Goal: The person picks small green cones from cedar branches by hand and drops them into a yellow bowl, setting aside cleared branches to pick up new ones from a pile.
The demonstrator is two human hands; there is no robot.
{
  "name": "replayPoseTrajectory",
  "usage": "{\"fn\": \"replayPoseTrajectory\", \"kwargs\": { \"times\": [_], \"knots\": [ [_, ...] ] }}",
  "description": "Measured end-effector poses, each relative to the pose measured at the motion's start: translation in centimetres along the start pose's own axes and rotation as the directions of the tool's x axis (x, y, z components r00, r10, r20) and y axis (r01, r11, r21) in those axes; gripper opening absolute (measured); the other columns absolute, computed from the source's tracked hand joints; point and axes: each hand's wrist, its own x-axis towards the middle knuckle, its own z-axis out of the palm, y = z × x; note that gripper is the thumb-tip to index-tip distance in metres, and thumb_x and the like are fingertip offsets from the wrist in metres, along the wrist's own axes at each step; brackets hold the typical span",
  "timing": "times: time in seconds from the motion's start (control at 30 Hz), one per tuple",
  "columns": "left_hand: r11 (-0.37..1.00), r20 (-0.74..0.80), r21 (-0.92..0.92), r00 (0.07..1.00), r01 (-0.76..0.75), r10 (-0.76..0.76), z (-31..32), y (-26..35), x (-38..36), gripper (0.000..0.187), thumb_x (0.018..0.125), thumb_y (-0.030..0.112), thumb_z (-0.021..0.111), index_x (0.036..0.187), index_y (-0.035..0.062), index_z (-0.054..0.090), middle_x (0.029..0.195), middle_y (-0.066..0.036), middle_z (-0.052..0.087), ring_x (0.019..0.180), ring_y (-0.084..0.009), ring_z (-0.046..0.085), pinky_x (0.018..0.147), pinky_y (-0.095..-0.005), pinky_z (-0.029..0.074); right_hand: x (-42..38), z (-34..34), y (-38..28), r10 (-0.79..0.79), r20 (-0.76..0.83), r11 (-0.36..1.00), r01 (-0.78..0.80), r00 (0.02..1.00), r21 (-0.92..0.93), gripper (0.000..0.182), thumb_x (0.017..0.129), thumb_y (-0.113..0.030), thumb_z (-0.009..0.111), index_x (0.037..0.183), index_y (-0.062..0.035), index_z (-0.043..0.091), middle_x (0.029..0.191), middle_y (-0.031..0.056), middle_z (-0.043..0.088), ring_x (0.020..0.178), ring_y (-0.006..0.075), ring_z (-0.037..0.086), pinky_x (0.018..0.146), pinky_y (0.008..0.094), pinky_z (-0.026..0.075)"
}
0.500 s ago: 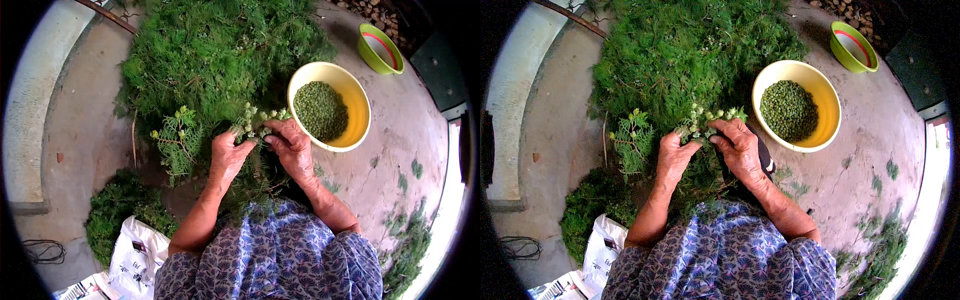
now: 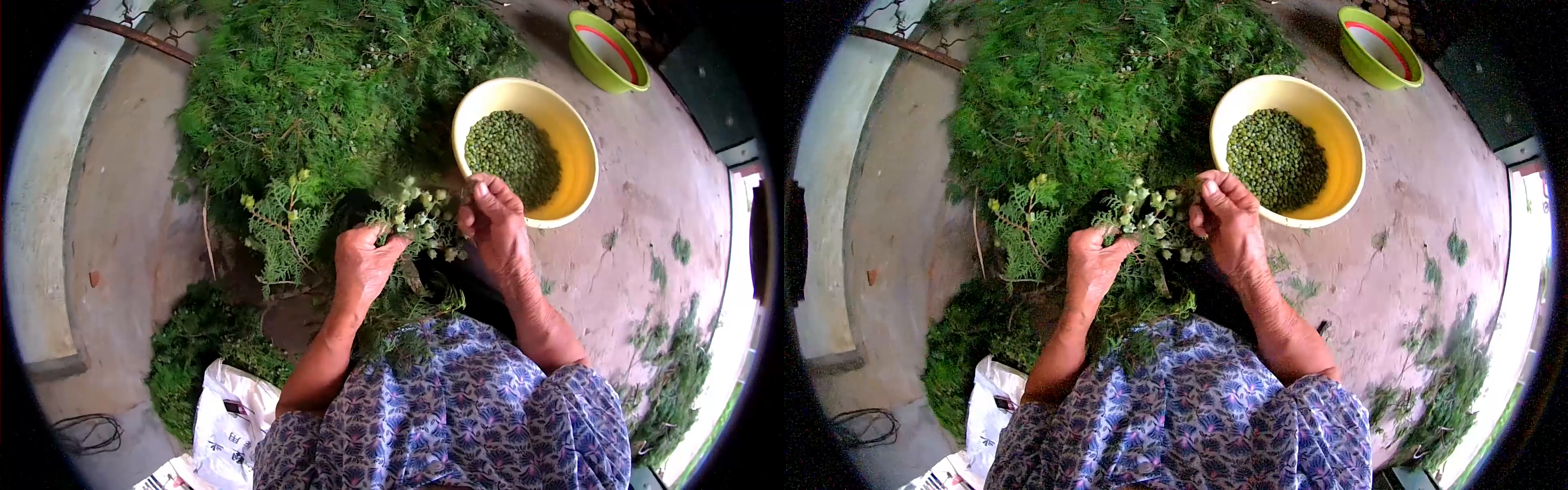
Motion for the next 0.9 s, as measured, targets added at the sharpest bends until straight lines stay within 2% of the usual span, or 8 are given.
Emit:
{"fn": "replayPoseTrajectory", "kwargs": {
  "times": [0.2,0.27,0.3,0.53,0.57,0.63,0.77,0.9],
  "knots": [
    [0.997,-0.091,0.066,0.995,-0.031,0.037,0.7,-0.5,0.0,0.012,0.071,0.008,0.068,0.08,0.0017,0.065,0.068,-0.008,0.061,0.059,-0.0157,0.054,0.054,-0.0295,0.043,-1.3,-0.6,-0.7,0.124,0.269,0.991,-0.104,0.955,-0.089,0.011,0.083,-0.006,0.058,0.094,-0.0058,0.057,0.078,0.0027,0.057,0.061,0.012,0.054,0.05,0.0205,0.043],
    [0.999,-0.106,0.042,0.994,-0.021,0.026,0.9,-0.3,0.0,0.016,0.067,0.013,0.07,0.078,0.0035,0.064,0.066,-0.015,0.059,0.056,-0.0264,0.058,0.051,-0.0351,0.044,-2.1,-0.2,-0.3,0.069,0.201,0.837,0.054,0.977,-0.545,0.018,0.08,-0.004,0.062,0.098,-0.0044,0.061,0.077,0.0039,0.057,0.066,0.0148,0.055,0.057,0.0235,0.045],
    [0.999,-0.094,0.039,0.995,-0.012,0.016,0.8,0.2,0.0,0.016,0.067,0.013,0.07,0.079,0.0037,0.064,0.067,-0.014,0.06,0.057,-0.0264,0.058,0.052,-0.0349,0.044,-1.6,-0.1,-0.4,-0.191,0.477,0.461,0.508,0.858,-0.728,0.026,0.076,-0.004,0.064,0.102,-0.004,0.062,0.075,0.0072,0.057,0.069,0.019,0.054,0.065,0.0285,0.046],
    [0.993,-0.064,0.111,0.996,-0.049,0.056,0.7,0.4,0.0,0.015,0.069,0.01,0.069,0.082,0.0039,0.064,0.07,-0.013,0.061,0.06,-0.0249,0.059,0.056,-0.0326,0.045,-1.0,0.2,1.7,-0.288,0.532,0.389,0.605,0.796,-0.695,0.019,0.076,-0.005,0.065,0.095,-0.003,0.065,0.071,0.0066,0.056,0.063,0.0188,0.05,0.061,0.0296,0.043],
    [0.993,-0.062,0.111,0.997,-0.049,0.056,0.7,0.5,0.0,0.015,0.069,0.01,0.069,0.082,0.0039,0.064,0.07,-0.013,0.061,0.06,-0.0249,0.059,0.056,-0.0326,0.045,-1.2,0.3,1.7,-0.288,0.53,0.389,0.603,0.798,-0.696,0.019,0.076,-0.005,0.065,0.095,-0.003,0.065,0.071,0.0066,0.056,0.063,0.0188,0.05,0.061,0.0296,0.043],
    [0.999,-0.095,-0.028,0.995,-0.037,0.035,0.8,0.8,-0.2,0.013,0.07,0.006,0.068,0.082,0.003,0.064,0.07,-0.011,0.061,0.06,-0.0206,0.059,0.055,-0.0311,0.045,-1.7,0.5,1.9,0.039,0.156,0.864,0.045,0.987,-0.502,0.013,0.08,-0.009,0.063,0.092,-0.0019,0.064,0.064,0.0018,0.053,0.053,0.0128,0.045,0.05,0.0253,0.038],
    [0.997,-0.114,-0.054,0.992,-0.058,0.051,0.9,-0.6,-0.2,0.012,0.07,0.004,0.067,0.082,0.0023,0.064,0.07,-0.01,0.061,0.06,-0.0155,0.057,0.054,-0.0291,0.043,-1.1,-0.8,2.2,0.116,0.128,0.992,-0.12,0.985,0.029,0.012,0.085,-0.015,0.059,0.09,-0.0037,0.062,0.055,0.0003,0.049,0.045,0.0091,0.039,0.042,0.0224,0.029],
    [0.999,-0.111,-0.011,0.992,-0.053,0.052,0.5,-0.2,-0.1,0.01,0.071,-0.002,0.066,0.082,-0.0008,0.066,0.069,0.001,0.062,0.062,-0.0042,0.05,0.054,-0.0231,0.042,-1.1,0.0,0.4,0.064,0.116,0.993,-0.075,0.991,0.095,0.013,0.086,-0.015,0.058,0.094,-0.0046,0.06,0.062,0.0016,0.053,0.048,0.0099,0.044,0.042,0.0235,0.034]
  ]
}}
